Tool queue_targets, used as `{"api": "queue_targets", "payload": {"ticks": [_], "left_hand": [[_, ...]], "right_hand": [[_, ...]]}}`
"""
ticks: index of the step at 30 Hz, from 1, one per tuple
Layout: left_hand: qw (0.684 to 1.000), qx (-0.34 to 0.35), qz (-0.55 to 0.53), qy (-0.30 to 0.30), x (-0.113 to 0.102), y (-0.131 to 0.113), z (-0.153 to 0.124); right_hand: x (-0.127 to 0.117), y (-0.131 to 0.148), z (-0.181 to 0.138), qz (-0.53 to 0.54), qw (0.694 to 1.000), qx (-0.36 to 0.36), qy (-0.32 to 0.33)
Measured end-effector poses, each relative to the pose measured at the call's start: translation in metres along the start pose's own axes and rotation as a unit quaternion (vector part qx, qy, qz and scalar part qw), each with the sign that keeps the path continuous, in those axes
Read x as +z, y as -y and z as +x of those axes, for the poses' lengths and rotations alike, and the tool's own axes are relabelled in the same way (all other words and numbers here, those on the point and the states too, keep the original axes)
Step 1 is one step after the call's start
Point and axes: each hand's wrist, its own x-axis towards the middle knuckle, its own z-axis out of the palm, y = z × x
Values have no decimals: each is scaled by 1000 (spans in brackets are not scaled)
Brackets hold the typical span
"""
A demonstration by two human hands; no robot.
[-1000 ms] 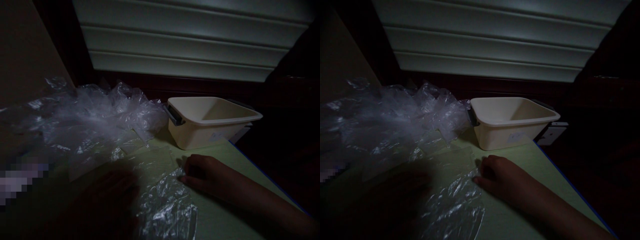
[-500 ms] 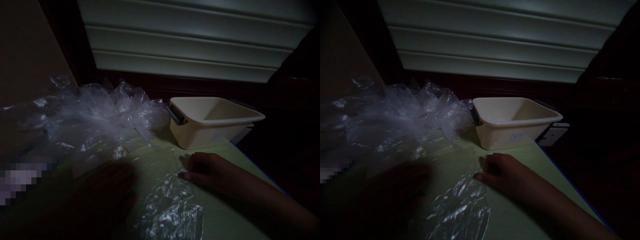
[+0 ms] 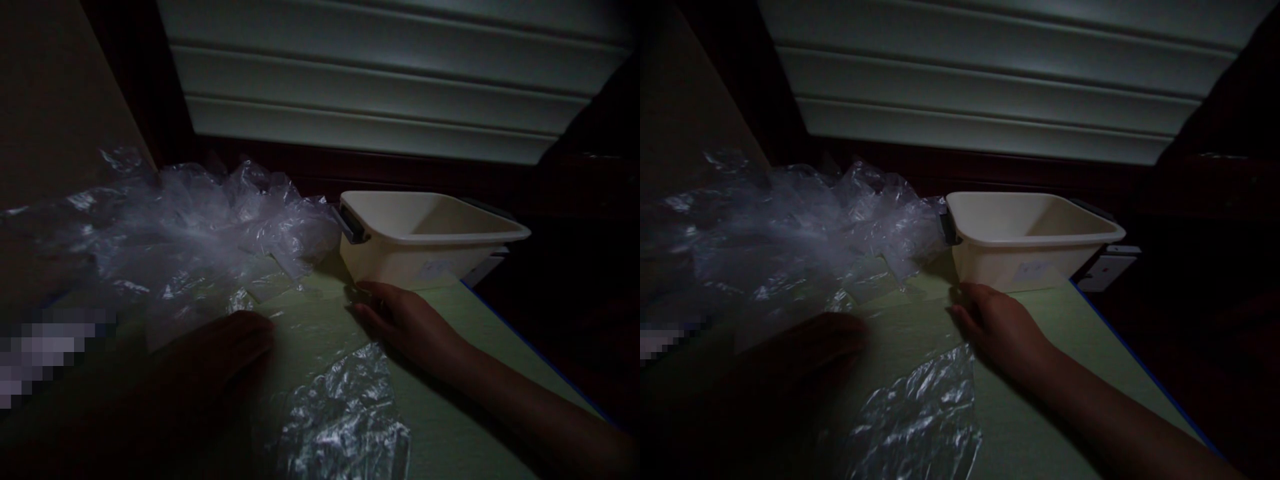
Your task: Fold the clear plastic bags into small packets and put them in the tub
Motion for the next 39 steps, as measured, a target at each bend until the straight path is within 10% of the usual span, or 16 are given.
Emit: {"api": "queue_targets", "payload": {"ticks": [16,39], "left_hand": [[995,-96,-22,0,15,10,-5],[952,-218,-215,-15,12,18,9]], "right_hand": [[-8,1,-5,60,995,26,78],[-3,3,-3,354,935,27,-22]]}}
